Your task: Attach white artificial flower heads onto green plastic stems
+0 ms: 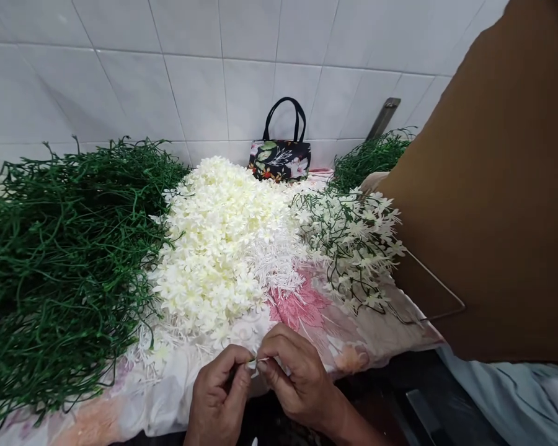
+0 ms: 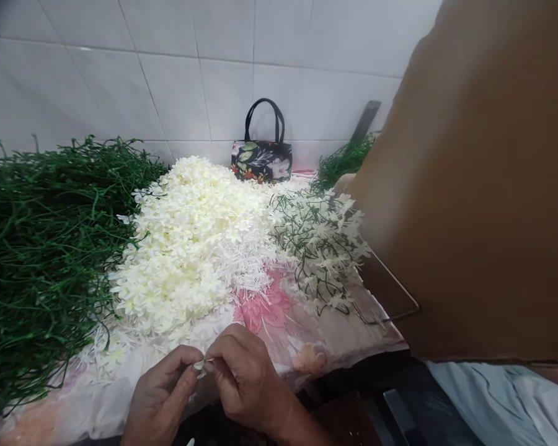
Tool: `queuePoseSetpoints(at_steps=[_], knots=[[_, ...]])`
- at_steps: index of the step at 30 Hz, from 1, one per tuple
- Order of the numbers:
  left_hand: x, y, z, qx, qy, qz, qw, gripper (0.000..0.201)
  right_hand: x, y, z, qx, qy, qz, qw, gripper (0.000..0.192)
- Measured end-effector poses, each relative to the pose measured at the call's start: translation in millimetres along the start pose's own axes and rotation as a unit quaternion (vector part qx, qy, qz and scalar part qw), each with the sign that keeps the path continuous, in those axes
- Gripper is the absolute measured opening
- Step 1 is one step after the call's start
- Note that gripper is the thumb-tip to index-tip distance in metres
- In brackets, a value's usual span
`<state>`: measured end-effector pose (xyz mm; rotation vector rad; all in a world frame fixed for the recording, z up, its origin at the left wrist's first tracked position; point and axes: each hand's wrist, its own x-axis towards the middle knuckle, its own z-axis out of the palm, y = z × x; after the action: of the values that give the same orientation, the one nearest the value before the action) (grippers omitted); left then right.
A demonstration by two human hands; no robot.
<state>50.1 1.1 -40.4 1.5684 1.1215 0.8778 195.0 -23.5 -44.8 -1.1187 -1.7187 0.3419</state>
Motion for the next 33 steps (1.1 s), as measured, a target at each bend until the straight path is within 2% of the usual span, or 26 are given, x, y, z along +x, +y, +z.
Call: queuePoseSetpoints(at_steps=[4, 14, 25, 30, 33], knots=[[-2, 4, 4.7, -0.04, 0.04, -0.032, 0.998, 0.022, 0, -1, 0, 0.013, 0.007, 0.018, 1.0, 0.007], [-2, -11, 3.1, -0.033, 0.015, -0.011, 0.999, 0.033, 4, -4, -2, 0.031, 0.022, 0.047, 0.998, 0.015], [0, 5, 3.3, -0.034, 0.021, -0.036, 0.999, 0.027, 4, -1, -5, 0.036, 0.021, 0.032, 0.999, 0.014], [3, 8, 0.4, -0.02, -0.034, 0.01, 0.999, 0.02, 3, -1, -5, 0.031, 0.015, 0.024, 0.999, 0.011], [3, 9, -0.6, -0.021, -0.047, 0.017, 0.999, 0.019, 2, -1, -6, 0.028, 0.014, 0.018, 0.999, 0.012]])
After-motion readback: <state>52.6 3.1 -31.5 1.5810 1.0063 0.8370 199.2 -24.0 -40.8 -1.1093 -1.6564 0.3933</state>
